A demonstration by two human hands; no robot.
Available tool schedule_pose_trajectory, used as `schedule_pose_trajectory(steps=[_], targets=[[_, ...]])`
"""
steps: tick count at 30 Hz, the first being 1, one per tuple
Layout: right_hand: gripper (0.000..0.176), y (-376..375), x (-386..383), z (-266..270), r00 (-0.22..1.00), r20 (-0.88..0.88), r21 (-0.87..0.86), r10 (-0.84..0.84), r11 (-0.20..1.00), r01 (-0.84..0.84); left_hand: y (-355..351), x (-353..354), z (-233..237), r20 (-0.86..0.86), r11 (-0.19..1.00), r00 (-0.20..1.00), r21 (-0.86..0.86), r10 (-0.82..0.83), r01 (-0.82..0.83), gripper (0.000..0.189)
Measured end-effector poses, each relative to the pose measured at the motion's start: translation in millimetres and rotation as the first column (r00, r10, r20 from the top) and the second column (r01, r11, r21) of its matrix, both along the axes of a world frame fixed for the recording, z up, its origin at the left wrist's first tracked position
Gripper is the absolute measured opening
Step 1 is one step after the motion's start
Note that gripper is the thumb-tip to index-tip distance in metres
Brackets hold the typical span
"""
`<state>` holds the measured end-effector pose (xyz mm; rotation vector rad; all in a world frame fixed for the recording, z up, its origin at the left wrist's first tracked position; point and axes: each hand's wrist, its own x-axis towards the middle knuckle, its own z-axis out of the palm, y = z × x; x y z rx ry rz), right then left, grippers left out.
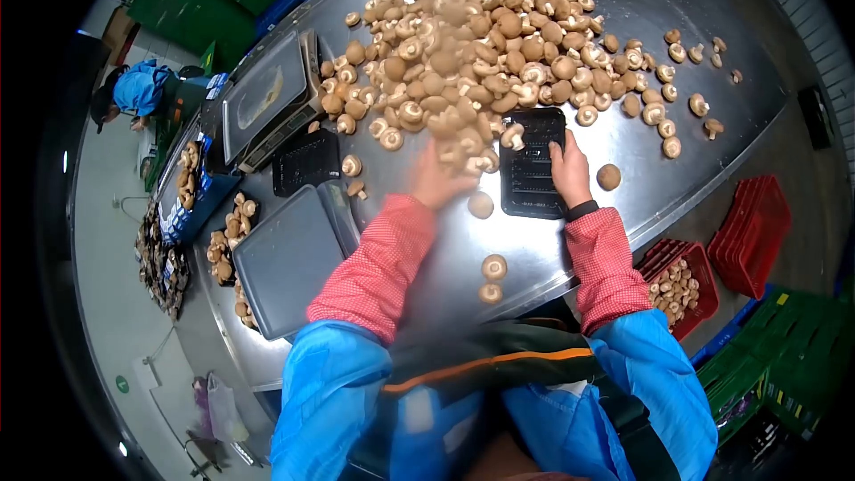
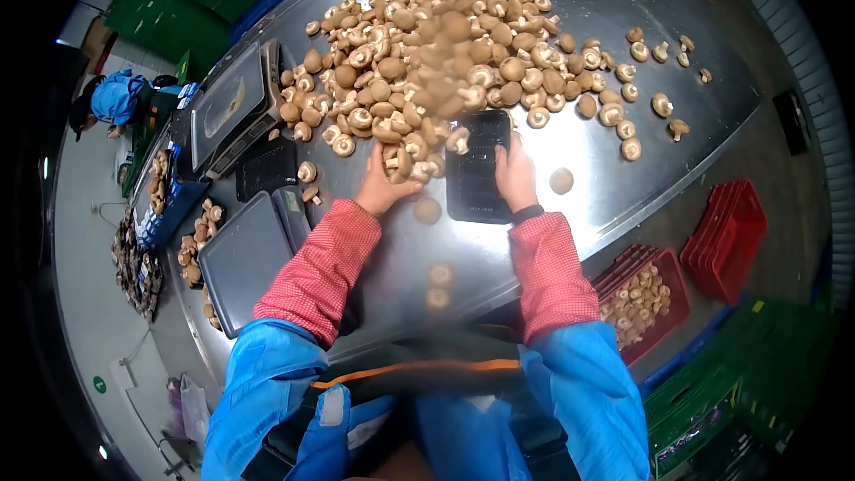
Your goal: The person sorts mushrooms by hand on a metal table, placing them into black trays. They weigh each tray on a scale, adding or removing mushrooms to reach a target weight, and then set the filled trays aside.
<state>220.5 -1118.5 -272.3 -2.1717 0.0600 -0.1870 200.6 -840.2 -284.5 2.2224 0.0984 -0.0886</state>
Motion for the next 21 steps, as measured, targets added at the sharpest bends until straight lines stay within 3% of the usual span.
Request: schedule_pose_trajectory(steps=[4, 6, 7, 9, 11, 12, 13, 14, 17, 19, 21], targets=[[0.020, -13.9, -14.7, 14.0, 0.999, 0.007, -0.088, -0.041, 0.995, 0.042, -7.6, -4.6, 2.8, 0.060, 0.993, 0.998, -0.117, 0.004, 0.003, 0.121], [0.019, -29.1, -27.7, 21.3, 0.998, 0.002, -0.243, -0.062, 0.968, 0.060, -8.1, -6.1, 3.9, 0.078, 0.988, 0.997, -0.153, 0.017, -0.005, 0.118], [0.017, -31.2, -35.9, 28.0, 0.997, 0.014, -0.364, -0.070, 0.929, 0.070, -8.2, -5.8, 5.5, 0.077, 0.993, 0.997, -0.112, -0.016, 0.025, 0.114], [0.021, -19.3, -43.3, 27.3, 0.994, -0.093, -0.354, -0.054, 0.935, 0.018, -9.2, -6.5, 11.1, 0.063, 0.996, 0.995, -0.028, -0.083, 0.085, 0.108], [0.035, -3.1, -46.9, 9.5, 0.993, -0.113, -0.407, -0.044, 0.913, -0.006, -20.6, -8.0, 35.4, 0.002, 0.954, 0.978, -0.220, -0.209, 0.205, 0.110], [0.043, 5.7, -45.4, 12.3, 0.986, -0.165, -0.335, -0.027, 0.942, -0.030, -28.9, -10.5, 30.9, 0.008, 0.909, 0.975, -0.359, -0.222, 0.210, 0.108], [0.035, 10.7, -43.1, 1.7, 0.990, -0.138, -0.212, -0.040, 0.977, 0.010, -38.7, -13.1, 32.4, 0.012, 0.846, 0.972, -0.490, -0.234, 0.210, 0.105], [0.027, 14.6, -41.6, -10.6, 0.992, -0.115, -0.084, -0.057, 0.995, 0.047, -47.5, -18.9, 34.7, 0.012, 0.851, 0.973, -0.484, -0.229, 0.207, 0.099], [0.051, 13.0, -44.1, -14.5, 0.972, -0.226, 0.210, 0.060, 0.978, -0.012, -71.0, -29.2, 25.7, 0.033, 0.951, 0.975, -0.212, -0.222, 0.224, 0.101], [0.055, 6.8, -43.1, -32.8, 0.973, -0.213, 0.377, 0.089, 0.926, -0.002, -87.5, -44.8, 40.6, 0.115, 0.975, 0.968, 0.032, -0.222, 0.220, 0.103], [0.055, 4.6, -48.5, -34.4, 0.976, -0.170, 0.603, 0.138, 0.798, -0.008, -103.4, -57.4, 56.4, 0.209, 0.972, 0.953, 0.130, -0.220, 0.195, 0.104]])
